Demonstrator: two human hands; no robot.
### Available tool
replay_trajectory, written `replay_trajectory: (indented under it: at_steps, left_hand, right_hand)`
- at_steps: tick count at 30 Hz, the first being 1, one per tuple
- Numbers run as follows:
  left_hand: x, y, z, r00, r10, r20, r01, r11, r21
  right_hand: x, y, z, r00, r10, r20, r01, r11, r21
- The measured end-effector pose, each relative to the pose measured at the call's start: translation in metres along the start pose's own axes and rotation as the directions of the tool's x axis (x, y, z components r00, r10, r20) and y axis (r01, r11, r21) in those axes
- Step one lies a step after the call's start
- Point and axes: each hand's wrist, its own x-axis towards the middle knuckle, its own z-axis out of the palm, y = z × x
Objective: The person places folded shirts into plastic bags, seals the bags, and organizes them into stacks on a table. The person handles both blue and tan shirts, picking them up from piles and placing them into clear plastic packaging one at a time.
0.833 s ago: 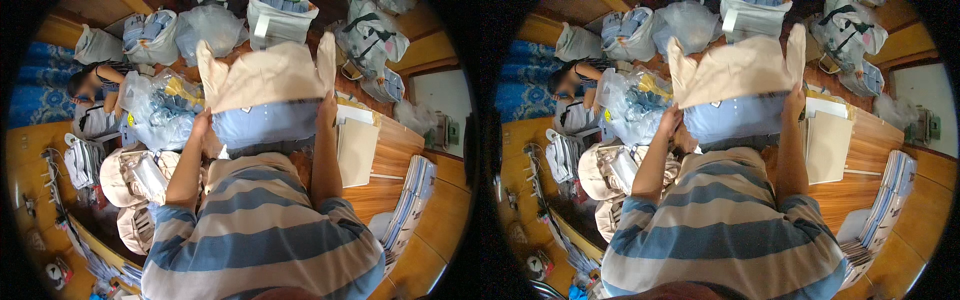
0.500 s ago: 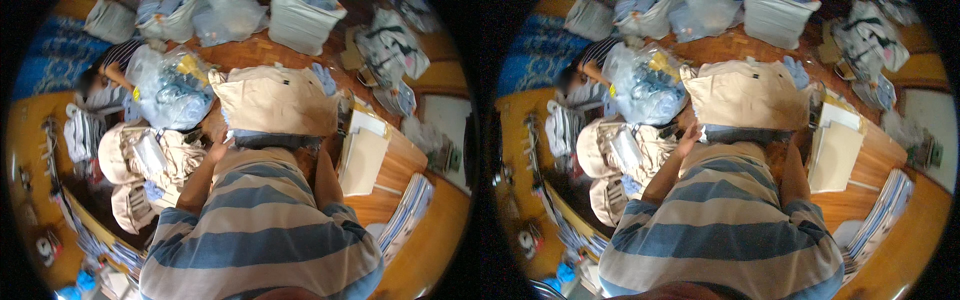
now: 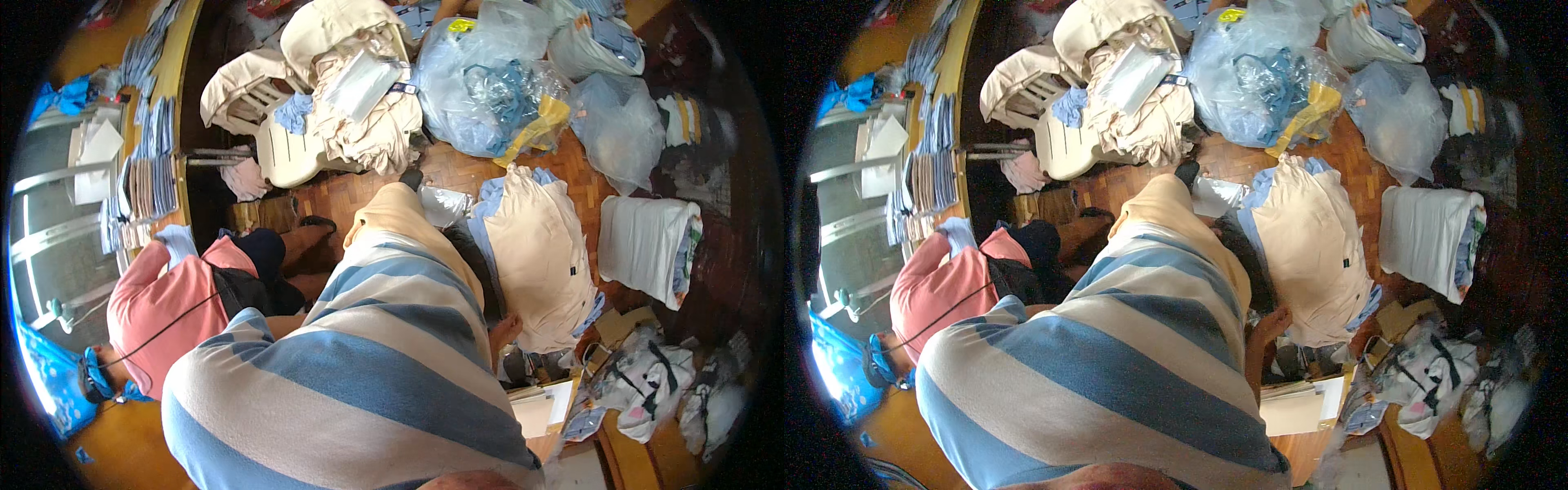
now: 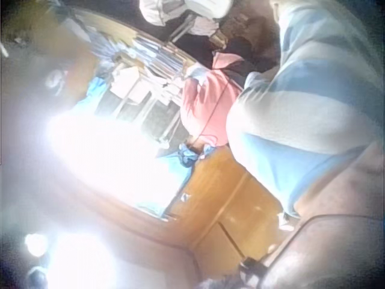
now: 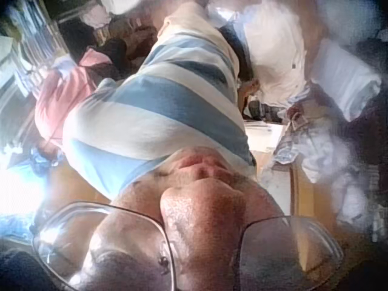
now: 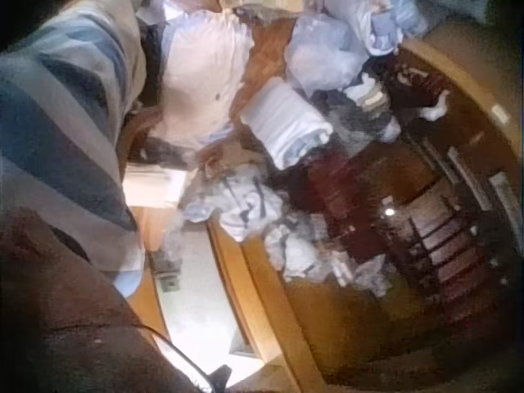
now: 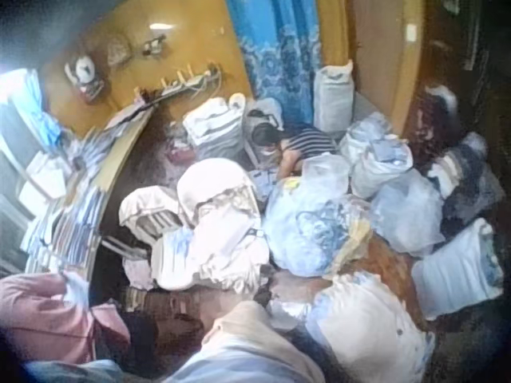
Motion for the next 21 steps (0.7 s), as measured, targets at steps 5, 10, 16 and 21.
replay_trajectory:
  at_steps: [5,10,16,21]
  left_hand:
    - [0.018,-0.007,-0.015,1.000,-0.027,-0.001,0.026,0.996,-0.091]
    - [0.047,-0.011,-0.017,0.994,-0.072,0.087,0.082,0.990,-0.111]
    - [0.134,0.028,-0.040,0.983,-0.027,0.182,0.024,1.000,0.017]
    - [0.274,0.245,-0.106,0.904,0.422,-0.076,-0.428,0.895,-0.128]
  right_hand:
    - [0.061,-0.047,0.025,0.866,0.023,0.500,-0.282,0.848,0.449]
    - [0.059,-0.097,0.072,0.824,0.241,0.512,-0.402,0.886,0.231]
    - [-0.001,-0.179,0.131,0.546,0.191,0.816,-0.179,0.978,-0.109]
    - [-0.026,-0.245,0.212,0.429,0.183,0.885,-0.050,0.983,-0.179]
